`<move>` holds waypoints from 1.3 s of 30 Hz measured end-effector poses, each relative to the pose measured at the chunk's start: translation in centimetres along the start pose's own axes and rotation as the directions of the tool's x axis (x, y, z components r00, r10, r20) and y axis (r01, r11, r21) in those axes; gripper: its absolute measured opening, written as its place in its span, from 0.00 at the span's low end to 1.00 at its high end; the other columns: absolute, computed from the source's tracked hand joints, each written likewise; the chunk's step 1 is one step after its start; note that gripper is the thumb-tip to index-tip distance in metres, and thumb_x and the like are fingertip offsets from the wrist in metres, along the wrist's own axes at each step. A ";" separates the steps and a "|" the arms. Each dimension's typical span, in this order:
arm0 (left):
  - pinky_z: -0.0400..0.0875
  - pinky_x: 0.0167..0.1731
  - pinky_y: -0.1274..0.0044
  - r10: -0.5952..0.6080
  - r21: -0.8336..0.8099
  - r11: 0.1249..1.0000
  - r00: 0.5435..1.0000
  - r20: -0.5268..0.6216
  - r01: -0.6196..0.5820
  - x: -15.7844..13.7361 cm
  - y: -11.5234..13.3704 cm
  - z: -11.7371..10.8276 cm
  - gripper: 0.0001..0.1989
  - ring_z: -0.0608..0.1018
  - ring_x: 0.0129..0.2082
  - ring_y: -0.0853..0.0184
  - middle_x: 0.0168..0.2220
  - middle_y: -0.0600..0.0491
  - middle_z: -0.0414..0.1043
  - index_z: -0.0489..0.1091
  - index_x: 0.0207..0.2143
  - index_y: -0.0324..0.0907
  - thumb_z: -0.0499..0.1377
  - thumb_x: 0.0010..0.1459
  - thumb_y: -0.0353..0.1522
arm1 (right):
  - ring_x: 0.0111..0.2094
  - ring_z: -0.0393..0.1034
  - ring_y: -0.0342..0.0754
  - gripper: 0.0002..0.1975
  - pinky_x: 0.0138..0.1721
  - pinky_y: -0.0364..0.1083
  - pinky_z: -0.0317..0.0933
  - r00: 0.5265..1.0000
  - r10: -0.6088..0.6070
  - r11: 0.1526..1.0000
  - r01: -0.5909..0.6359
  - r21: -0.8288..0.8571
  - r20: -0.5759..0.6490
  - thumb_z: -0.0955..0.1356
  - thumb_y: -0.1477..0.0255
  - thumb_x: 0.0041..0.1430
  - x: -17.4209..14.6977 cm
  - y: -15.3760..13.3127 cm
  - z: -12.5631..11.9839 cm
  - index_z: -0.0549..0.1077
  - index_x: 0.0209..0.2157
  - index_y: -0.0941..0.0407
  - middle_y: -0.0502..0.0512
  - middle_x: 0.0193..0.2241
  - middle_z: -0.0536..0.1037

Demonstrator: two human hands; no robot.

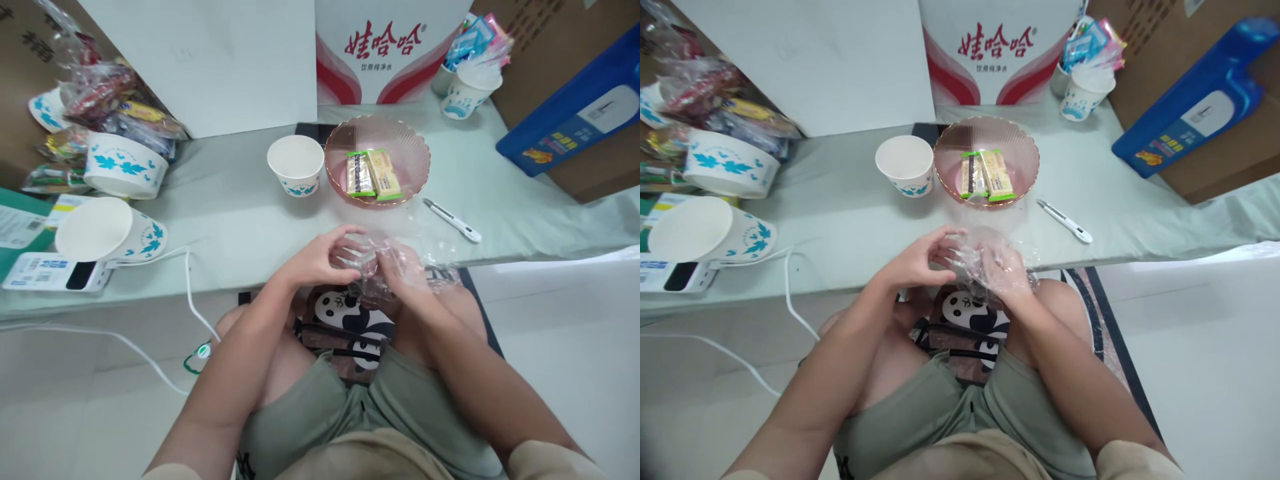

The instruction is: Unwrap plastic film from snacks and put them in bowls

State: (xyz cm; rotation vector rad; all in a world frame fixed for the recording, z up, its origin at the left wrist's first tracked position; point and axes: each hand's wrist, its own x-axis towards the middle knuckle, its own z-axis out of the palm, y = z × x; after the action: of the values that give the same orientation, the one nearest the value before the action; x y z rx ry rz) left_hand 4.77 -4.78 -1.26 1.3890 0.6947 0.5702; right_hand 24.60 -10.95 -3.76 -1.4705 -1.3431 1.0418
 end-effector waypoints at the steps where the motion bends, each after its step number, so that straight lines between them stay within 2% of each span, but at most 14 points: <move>1: 0.73 0.32 0.77 0.006 0.049 0.999 0.999 -0.045 -0.004 0.1 0.0 0.2 0.29 0.81 0.32 0.66 0.36 0.52 0.80 0.71 0.51 0.43 0.69 0.45 0.35 | 0.25 0.74 0.52 0.12 0.30 0.51 0.69 1.000 0.014 1.000 -0.014 -0.026 0.010 0.66 0.59 0.62 0.0 0.0 0.0 0.78 0.34 0.51 0.53 0.24 0.79; 4: 0.71 0.27 0.76 0.080 0.129 0.990 0.979 -0.186 -0.056 0.5 0.0 0.7 0.13 0.77 0.26 0.67 0.27 0.54 0.76 0.76 0.36 0.41 0.65 0.51 0.39 | 0.30 0.75 0.52 0.12 0.34 0.51 0.68 1.000 -0.008 0.995 0.009 -0.103 0.011 0.66 0.60 0.61 -0.2 -0.6 -0.1 0.78 0.38 0.51 0.53 0.30 0.81; 6: 0.70 0.25 0.75 0.077 0.076 0.995 0.975 -0.210 -0.062 0.7 0.1 0.6 0.12 0.76 0.24 0.67 0.25 0.53 0.75 0.76 0.32 0.41 0.65 0.51 0.41 | 0.28 0.73 0.50 0.13 0.32 0.49 0.67 1.000 -0.028 0.996 0.029 -0.090 0.007 0.68 0.63 0.59 -0.3 -1.3 -0.2 0.77 0.43 0.50 0.49 0.27 0.79; 8: 0.68 0.21 0.75 -0.009 -0.040 0.999 0.983 -0.186 0.001 0.4 0.2 0.3 0.15 0.74 0.19 0.68 0.22 0.56 0.73 0.76 0.36 0.43 0.67 0.50 0.43 | 0.23 0.69 0.47 0.15 0.28 0.47 0.65 1.000 0.001 1.000 -0.001 0.003 0.003 0.68 0.65 0.57 -0.4 -1.9 -0.3 0.75 0.47 0.50 0.45 0.22 0.75; 10: 0.66 0.19 0.76 -0.086 -0.159 0.985 0.985 -0.152 0.061 0.0 0.4 0.0 0.17 0.71 0.16 0.69 0.19 0.58 0.70 0.76 0.37 0.44 0.69 0.49 0.45 | 0.20 0.67 0.46 0.12 0.25 0.46 0.63 0.998 0.061 0.982 -0.057 0.178 -0.018 0.68 0.63 0.56 -0.3 -2.0 -0.3 0.74 0.42 0.50 0.44 0.19 0.72; 13: 0.68 0.22 0.75 -0.040 -0.225 0.974 0.993 -0.112 0.014 -0.5 0.6 -0.3 0.16 0.73 0.19 0.68 0.20 0.55 0.72 0.77 0.29 0.43 0.69 0.48 0.46 | 0.19 0.64 0.46 0.08 0.23 0.46 0.63 0.981 0.185 0.901 -0.146 0.409 -0.057 0.70 0.62 0.50 0.0 -1.7 -0.2 0.70 0.29 0.51 0.45 0.17 0.70; 17: 0.70 0.29 0.73 0.023 -0.116 0.993 0.997 -0.074 -0.032 -0.4 0.7 -0.4 0.16 0.75 0.26 0.65 0.25 0.50 0.77 0.80 0.24 0.42 0.65 0.49 0.46 | 0.22 0.68 0.48 0.10 0.24 0.48 0.65 0.964 0.262 0.844 -0.211 0.493 -0.035 0.68 0.60 0.45 0.5 -0.9 -0.4 0.70 0.25 0.52 0.51 0.22 0.75; 21: 0.71 0.35 0.69 0.060 0.007 0.998 0.966 -0.253 -0.060 -0.1 0.7 -0.4 0.25 0.76 0.29 0.63 0.24 0.48 0.74 0.78 0.19 0.43 0.56 0.57 0.50 | 0.32 0.74 0.49 0.17 0.31 0.47 0.69 0.945 0.307 0.851 -0.219 0.478 -0.114 0.65 0.53 0.52 0.6 -0.2 -0.2 0.71 0.28 0.54 0.57 0.34 0.80; 24: 0.69 0.34 0.72 0.189 0.190 0.973 0.923 -0.334 -0.131 -0.5 0.8 -0.5 0.16 0.74 0.30 0.66 0.27 0.51 0.72 0.76 0.19 0.43 0.64 0.53 0.43 | 0.41 0.75 0.49 0.19 0.40 0.48 0.70 0.943 0.276 0.888 -0.177 0.423 -0.185 0.72 0.59 0.48 0.5 0.0 0.1 0.71 0.40 0.51 0.54 0.43 0.80; 27: 0.68 0.33 0.75 0.245 0.211 0.958 0.940 -0.238 -0.196 -1.1 0.9 -0.6 0.08 0.73 0.31 0.69 0.29 0.53 0.70 0.73 0.23 0.42 0.69 0.47 0.34 | 0.43 0.76 0.49 0.30 0.43 0.49 0.70 0.972 0.221 0.887 -0.168 0.431 -0.076 0.75 0.61 0.45 0.4 -0.4 0.4 0.67 0.50 0.50 0.55 0.44 0.80; 30: 0.68 0.32 0.77 0.165 -0.022 0.985 0.963 -0.214 -0.174 -1.4 0.9 -0.8 0.15 0.73 0.30 0.72 0.32 0.57 0.70 0.71 0.36 0.44 0.70 0.45 0.30 | 0.37 0.75 0.49 0.23 0.39 0.48 0.69 0.981 0.196 0.900 -0.183 0.396 0.008 0.75 0.62 0.46 0.3 -1.1 0.7 0.70 0.44 0.52 0.51 0.35 0.80; 34: 0.70 0.35 0.78 -0.030 -0.371 0.923 0.941 -0.337 -0.104 -1.1 0.7 -1.2 0.35 0.76 0.32 0.73 0.37 0.58 0.72 0.64 0.50 0.50 0.73 0.40 0.29 | 0.31 0.72 0.46 0.12 0.37 0.46 0.67 0.976 0.154 0.919 -0.083 0.386 -0.157 0.73 0.63 0.49 0.6 -1.5 1.3 0.69 0.31 0.53 0.47 0.27 0.75; 36: 0.71 0.37 0.78 -0.121 -0.427 0.904 0.958 -0.259 -0.002 -0.8 0.6 -1.2 0.32 0.77 0.35 0.71 0.38 0.54 0.74 0.68 0.48 0.46 0.74 0.40 0.31 | 0.32 0.73 0.46 0.12 0.38 0.46 0.68 0.977 0.149 0.894 -0.066 0.443 -0.156 0.72 0.62 0.50 0.7 -1.4 1.5 0.67 0.32 0.52 0.48 0.29 0.76; 39: 0.73 0.37 0.76 -0.188 -0.374 0.917 0.977 -0.102 0.137 -0.3 0.4 -0.8 0.19 0.78 0.34 0.69 0.35 0.52 0.76 0.72 0.37 0.40 0.73 0.43 0.34 | 0.35 0.74 0.48 0.18 0.37 0.47 0.69 0.986 0.157 0.877 -0.114 0.467 -0.054 0.73 0.60 0.48 0.5 -1.6 1.5 0.68 0.38 0.51 0.50 0.35 0.78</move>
State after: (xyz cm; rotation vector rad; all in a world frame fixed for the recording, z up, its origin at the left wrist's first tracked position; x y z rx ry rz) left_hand 3.96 -4.40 -0.87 0.9409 0.7620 0.6298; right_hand 22.79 -10.28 -2.67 -1.2397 -0.8532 1.2679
